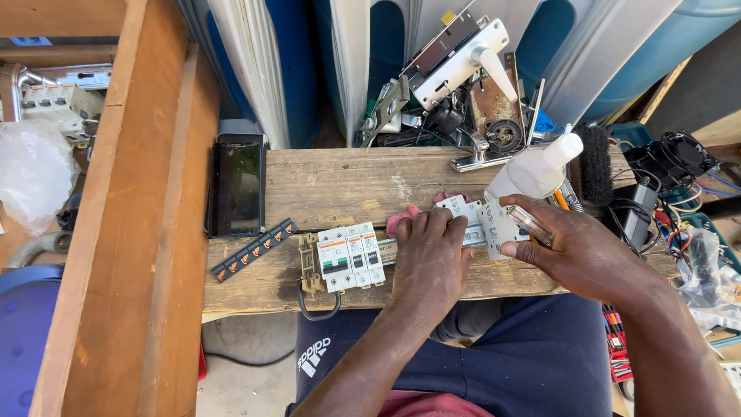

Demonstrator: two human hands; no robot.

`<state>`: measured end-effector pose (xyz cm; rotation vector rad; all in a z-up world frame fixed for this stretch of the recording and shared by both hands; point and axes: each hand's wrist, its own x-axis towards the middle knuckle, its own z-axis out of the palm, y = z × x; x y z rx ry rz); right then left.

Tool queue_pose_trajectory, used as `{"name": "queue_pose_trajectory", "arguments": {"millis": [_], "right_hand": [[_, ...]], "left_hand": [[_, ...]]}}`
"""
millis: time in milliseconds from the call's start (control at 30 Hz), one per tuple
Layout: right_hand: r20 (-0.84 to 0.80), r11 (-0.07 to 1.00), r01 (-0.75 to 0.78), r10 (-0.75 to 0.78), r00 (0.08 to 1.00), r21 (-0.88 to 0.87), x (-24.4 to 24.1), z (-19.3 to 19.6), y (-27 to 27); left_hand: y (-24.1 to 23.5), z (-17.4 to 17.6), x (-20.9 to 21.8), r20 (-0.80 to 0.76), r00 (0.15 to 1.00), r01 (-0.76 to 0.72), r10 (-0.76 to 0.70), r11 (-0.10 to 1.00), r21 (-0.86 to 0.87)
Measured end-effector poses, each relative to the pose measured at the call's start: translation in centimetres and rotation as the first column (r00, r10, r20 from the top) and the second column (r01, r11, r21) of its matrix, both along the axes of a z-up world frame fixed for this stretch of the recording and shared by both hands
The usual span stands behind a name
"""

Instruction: Securing electrical circuit breakers onto a DIN rail using a screwdriver and manual positioning

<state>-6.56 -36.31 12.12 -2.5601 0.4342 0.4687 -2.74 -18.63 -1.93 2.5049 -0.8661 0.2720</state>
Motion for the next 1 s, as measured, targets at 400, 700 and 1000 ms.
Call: {"name": "queue_pose_trajectory", "arguments": {"millis": [400, 700, 1000], "right_hand": [[-0.062, 0.996, -0.079, 0.076, 0.995, -0.052, 0.8, -0.1, -0.1], [0.013, 0.992, -0.126, 0.126, 0.992, 0.008, 0.8, -0.3, -0.5], [0.048, 0.987, -0.111, 0.106, 0.993, 0.117, 0.6, -0.5, -0.6]], "left_hand": [[0.0, -0.8, 0.3, -0.061, 0.997, 0.034, -0.04, 0.995, -0.092], [0.2, -0.2, 0.9, -0.081, 0.988, 0.109, -0.129, 0.971, -0.214], [0.3, 0.0, 1.4, -0.219, 0.952, 0.146, -0.212, 0.949, -0.281]]}}
